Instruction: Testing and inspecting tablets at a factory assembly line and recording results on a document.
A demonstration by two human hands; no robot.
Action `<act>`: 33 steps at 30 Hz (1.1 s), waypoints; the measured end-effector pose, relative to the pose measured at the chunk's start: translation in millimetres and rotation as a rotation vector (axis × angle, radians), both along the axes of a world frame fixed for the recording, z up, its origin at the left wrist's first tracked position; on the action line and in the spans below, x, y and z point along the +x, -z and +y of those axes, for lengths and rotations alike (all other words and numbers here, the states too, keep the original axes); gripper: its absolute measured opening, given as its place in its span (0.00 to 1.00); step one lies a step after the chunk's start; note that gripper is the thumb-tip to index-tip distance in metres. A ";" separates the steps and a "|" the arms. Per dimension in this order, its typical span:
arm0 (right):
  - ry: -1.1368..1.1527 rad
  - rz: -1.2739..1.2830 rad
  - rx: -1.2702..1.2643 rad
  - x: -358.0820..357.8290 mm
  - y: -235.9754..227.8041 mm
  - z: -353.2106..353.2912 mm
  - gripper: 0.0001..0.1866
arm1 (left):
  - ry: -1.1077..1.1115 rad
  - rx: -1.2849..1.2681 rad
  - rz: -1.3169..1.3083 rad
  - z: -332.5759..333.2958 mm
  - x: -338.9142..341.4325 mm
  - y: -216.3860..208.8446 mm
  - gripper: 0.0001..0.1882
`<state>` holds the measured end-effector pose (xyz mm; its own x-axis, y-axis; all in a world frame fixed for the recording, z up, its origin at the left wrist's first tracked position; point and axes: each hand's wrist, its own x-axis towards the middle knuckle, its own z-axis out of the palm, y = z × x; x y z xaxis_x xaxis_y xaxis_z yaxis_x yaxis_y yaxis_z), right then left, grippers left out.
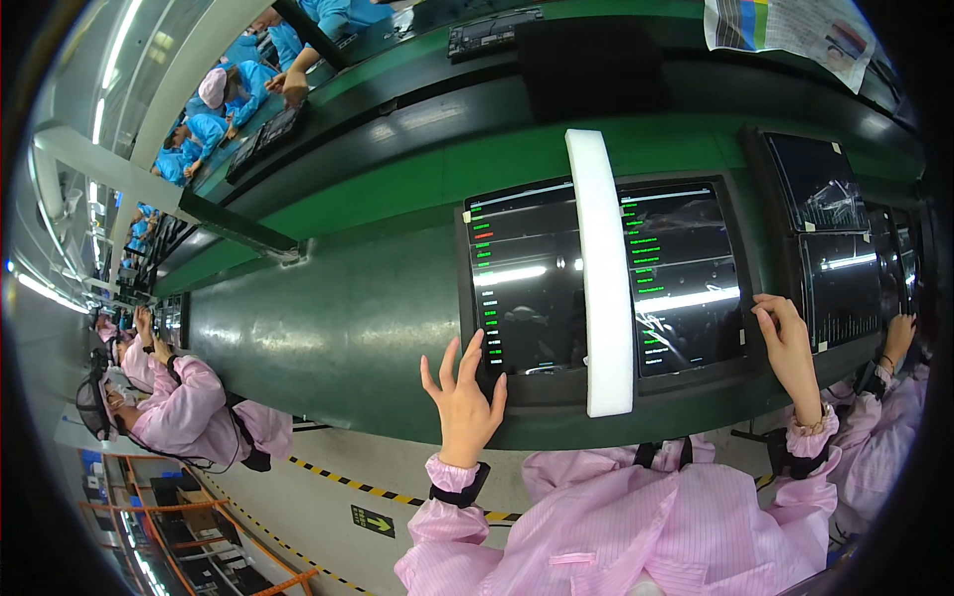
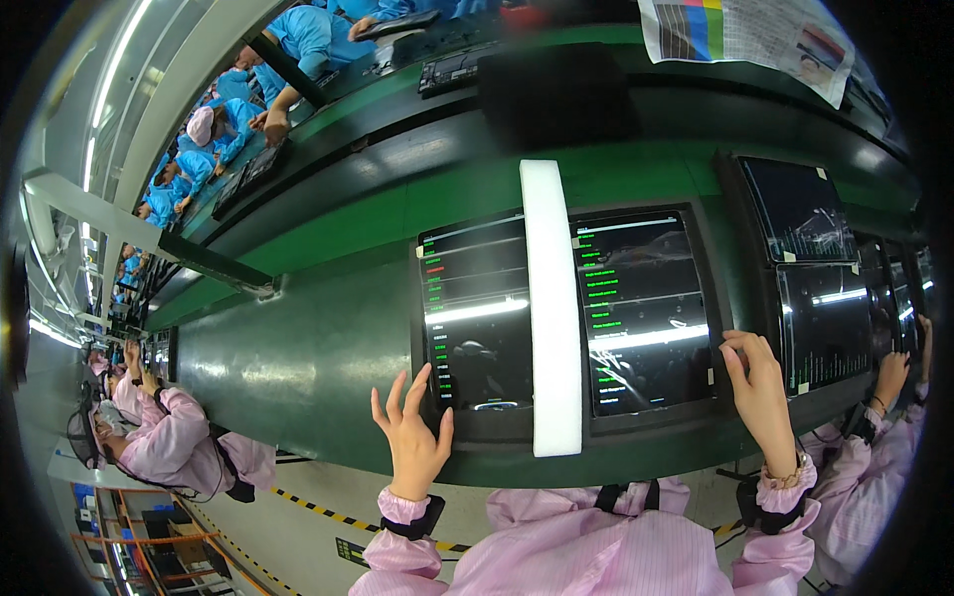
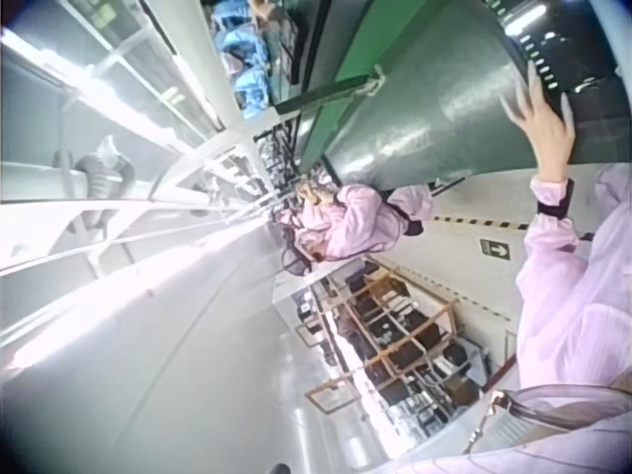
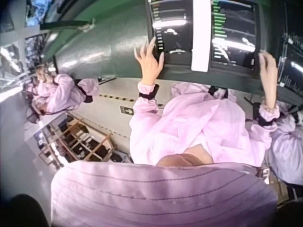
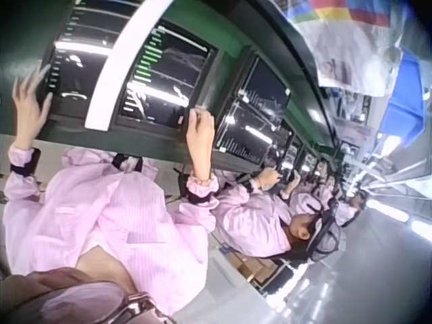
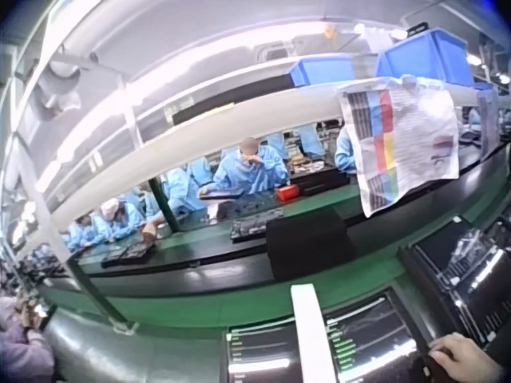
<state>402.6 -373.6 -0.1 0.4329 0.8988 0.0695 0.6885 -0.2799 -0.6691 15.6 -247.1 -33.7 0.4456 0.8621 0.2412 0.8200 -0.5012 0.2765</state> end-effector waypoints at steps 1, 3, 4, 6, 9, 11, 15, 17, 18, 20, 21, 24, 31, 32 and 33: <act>-0.022 0.027 0.006 1.5 1.5 1.2 0.07 | -0.010 0.003 -0.001 0.3 0.3 0.7 0.26; -0.025 0.049 0.001 4.3 8.0 3.2 0.07 | 0.002 0.001 0.029 0.4 -0.4 2.4 0.25; -0.030 0.073 0.000 5.2 10.2 4.0 0.07 | 0.013 0.003 0.059 0.9 0.0 2.9 0.24; -0.016 0.206 -0.112 6.7 8.1 4.9 0.08 | 0.038 -0.013 0.084 5.4 1.1 2.7 0.23; -0.022 0.488 -0.261 6.2 14.0 2.6 0.11 | 0.060 -0.047 0.065 6.6 5.2 -1.0 0.24; 0.016 0.663 -0.320 -2.7 4.7 15.2 0.13 | 0.023 -0.083 -0.007 7.0 6.2 1.4 0.26; 0.210 0.938 -0.165 -1.7 -1.0 24.0 0.18 | -0.003 -0.028 -0.049 4.9 -2.5 14.3 0.31; 0.277 1.014 -0.075 4.7 -6.9 27.4 0.23 | 0.016 -0.030 -0.060 5.6 -1.1 16.5 0.31; 0.278 0.960 -0.106 7.7 -5.3 30.4 0.21 | 0.021 -0.023 -0.073 5.3 -2.4 17.5 0.31; 0.173 0.957 -0.168 17.2 -1.4 38.2 0.20 | 0.032 -0.004 -0.073 4.2 -4.1 17.6 0.31; 0.166 0.859 -0.130 15.3 11.3 41.0 0.20 | 0.032 0.004 -0.085 3.6 -4.8 17.4 0.30; 0.097 0.895 -0.075 14.7 20.2 40.7 0.19 | 0.015 -0.010 -0.089 -4.7 5.1 2.2 0.31; 0.099 0.925 0.366 7.1 10.0 20.3 0.18 | 0.324 -0.236 -0.723 -52.7 77.0 -49.6 0.29; 0.115 0.962 0.389 3.3 -5.8 9.5 0.18 | 0.326 -0.387 -0.859 -57.7 89.0 -48.6 0.31; 0.132 0.975 0.394 1.4 -16.8 -1.5 0.18 | 0.362 -0.630 -1.000 -61.4 99.5 -52.2 0.31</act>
